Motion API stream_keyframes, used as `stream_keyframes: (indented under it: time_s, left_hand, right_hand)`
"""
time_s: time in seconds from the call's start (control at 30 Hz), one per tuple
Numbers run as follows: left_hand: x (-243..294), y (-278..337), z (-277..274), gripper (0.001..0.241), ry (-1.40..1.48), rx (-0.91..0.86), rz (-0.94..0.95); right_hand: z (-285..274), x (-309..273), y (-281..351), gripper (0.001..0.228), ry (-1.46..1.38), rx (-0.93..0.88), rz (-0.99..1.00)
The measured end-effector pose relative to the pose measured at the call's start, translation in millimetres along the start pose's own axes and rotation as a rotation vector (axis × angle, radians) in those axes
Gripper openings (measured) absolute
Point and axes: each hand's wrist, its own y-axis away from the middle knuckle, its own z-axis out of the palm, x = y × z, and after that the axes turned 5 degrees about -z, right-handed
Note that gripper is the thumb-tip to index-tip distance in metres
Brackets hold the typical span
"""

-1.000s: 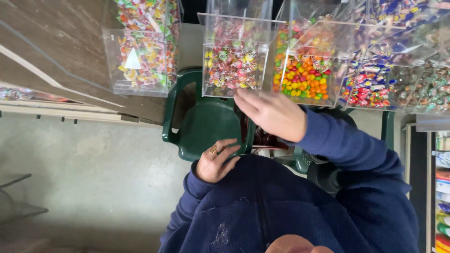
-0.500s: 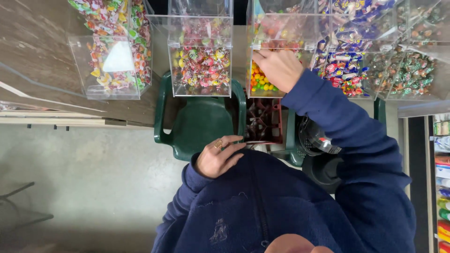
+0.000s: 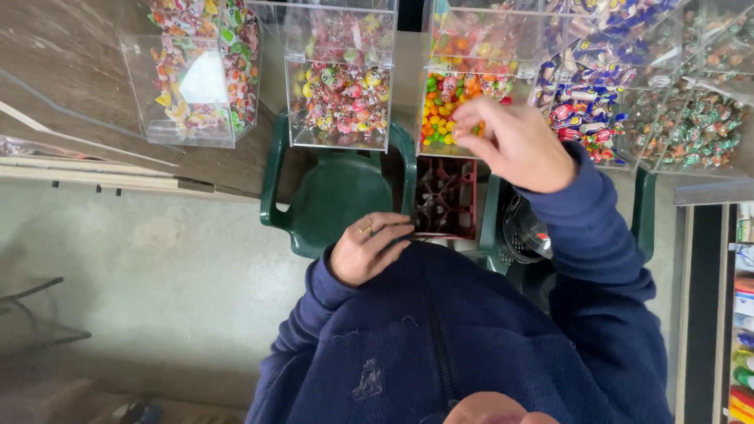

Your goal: Picking and unwrapping various types of candies from display bins.

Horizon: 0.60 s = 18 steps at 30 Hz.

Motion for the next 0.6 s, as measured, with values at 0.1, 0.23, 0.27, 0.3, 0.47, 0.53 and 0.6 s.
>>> stream_keyframes:
  time_s: [0.1, 0.23, 0.27, 0.3, 0.47, 0.53, 0.6]
  left_hand:
    - [15.5, -19.8, -4.1, 0.038, 0.093, 0.07, 0.004]
    - [20.2, -28.8, 8.9, 0.041, 0.237, 0.113, -0.021]
    - [21.7, -28.0, 11.6, 0.037, 0.299, 0.103, -0.074]
    - [21.9, -29.4, 13.4, 0.033, 0.36, 0.09, -0.121]
    - [13.5, -26.4, 2.8, 0.016, 0.377, 0.111, -0.174]
    - [10.1, -29.0, -15.6, 0.013, 0.372, 0.122, -0.187]
    - [6.7, -34.7, -44.2, 0.016, 0.33, 0.194, -0.139]
  right_hand:
    - [17.1, -26.6, 43.8, 0.037, -0.354, -0.043, 0.057]
    - [61.0, -48.7, 74.8, 0.047, -0.39, -0.102, 0.07]
    - [67.3, -51.0, 80.0, 0.046, -0.268, -0.013, 0.017]
    - [73.0, -52.2, 84.1, 0.044, -0.145, 0.081, -0.038]
    - [69.1, -66.8, 81.1, 0.037, -0.085, 0.129, -0.054]
    - [67.0, -70.0, 81.5, 0.037, -0.124, 0.143, -0.036]
    - [66.4, -69.8, 85.1, 0.039, -0.081, 0.277, -0.055]
